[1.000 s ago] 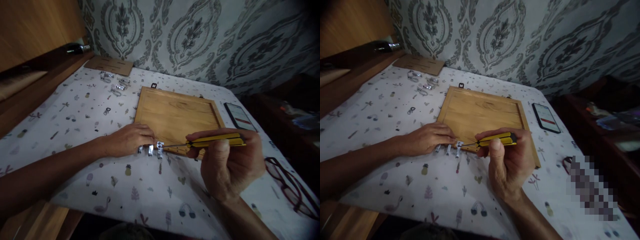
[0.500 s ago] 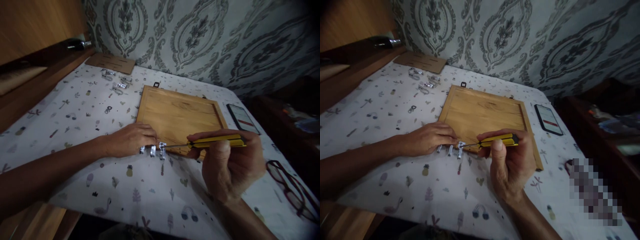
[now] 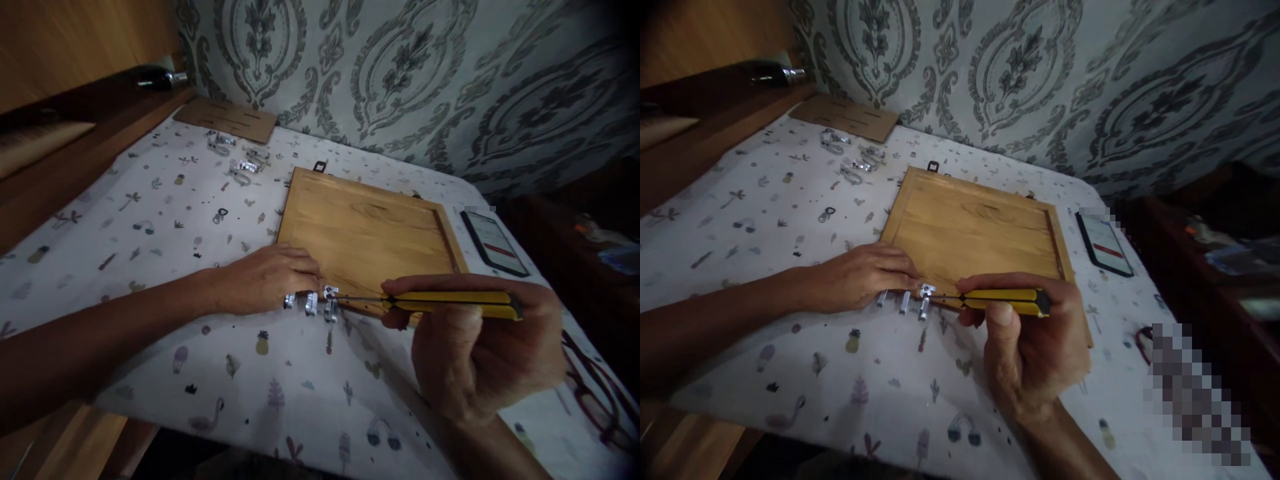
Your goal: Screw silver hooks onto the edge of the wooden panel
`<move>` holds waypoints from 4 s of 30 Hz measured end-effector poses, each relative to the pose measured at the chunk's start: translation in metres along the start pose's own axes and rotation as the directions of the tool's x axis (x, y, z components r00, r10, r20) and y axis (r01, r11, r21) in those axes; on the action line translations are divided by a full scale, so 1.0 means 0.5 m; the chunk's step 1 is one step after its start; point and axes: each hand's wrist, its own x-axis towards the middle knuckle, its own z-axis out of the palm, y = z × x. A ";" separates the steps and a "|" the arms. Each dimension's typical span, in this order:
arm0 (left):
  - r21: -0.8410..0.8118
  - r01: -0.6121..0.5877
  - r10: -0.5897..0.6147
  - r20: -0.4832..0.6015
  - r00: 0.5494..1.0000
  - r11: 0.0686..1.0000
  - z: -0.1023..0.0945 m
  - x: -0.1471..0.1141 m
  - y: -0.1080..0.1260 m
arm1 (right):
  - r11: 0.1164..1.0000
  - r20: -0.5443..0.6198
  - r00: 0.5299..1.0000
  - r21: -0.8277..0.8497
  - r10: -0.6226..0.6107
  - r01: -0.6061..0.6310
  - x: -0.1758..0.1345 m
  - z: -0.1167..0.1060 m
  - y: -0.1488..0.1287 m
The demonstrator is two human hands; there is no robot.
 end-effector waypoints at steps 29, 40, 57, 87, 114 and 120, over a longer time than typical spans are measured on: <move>-0.026 0.035 -0.033 0.088 0.996 0.999 -0.014 0.009 0.005 | 0.990 0.243 0.968 0.109 0.060 -0.089 0.027 -0.007 -0.025; -0.031 0.031 -0.028 0.084 0.996 0.999 -0.013 0.008 0.005 | 0.986 0.247 0.961 0.077 0.123 -0.146 0.037 -0.009 -0.013; -0.027 0.043 -0.040 0.088 0.995 0.999 -0.014 0.009 0.005 | 0.975 0.353 0.920 0.077 0.170 -0.210 0.039 -0.021 -0.012; -0.002 0.021 -0.021 0.045 0.999 1.000 -0.011 0.006 0.004 | 0.998 0.243 0.970 -0.046 -0.025 0.037 0.031 -0.010 0.010; 0.009 0.028 -0.029 0.069 0.997 1.000 -0.009 0.006 0.005 | 0.998 0.192 0.979 0.003 0.061 -0.063 0.018 -0.013 -0.001; 0.011 0.027 -0.028 0.062 0.998 1.000 -0.010 0.005 0.006 | 0.999 0.172 0.984 -0.008 0.041 -0.040 0.014 -0.009 -0.002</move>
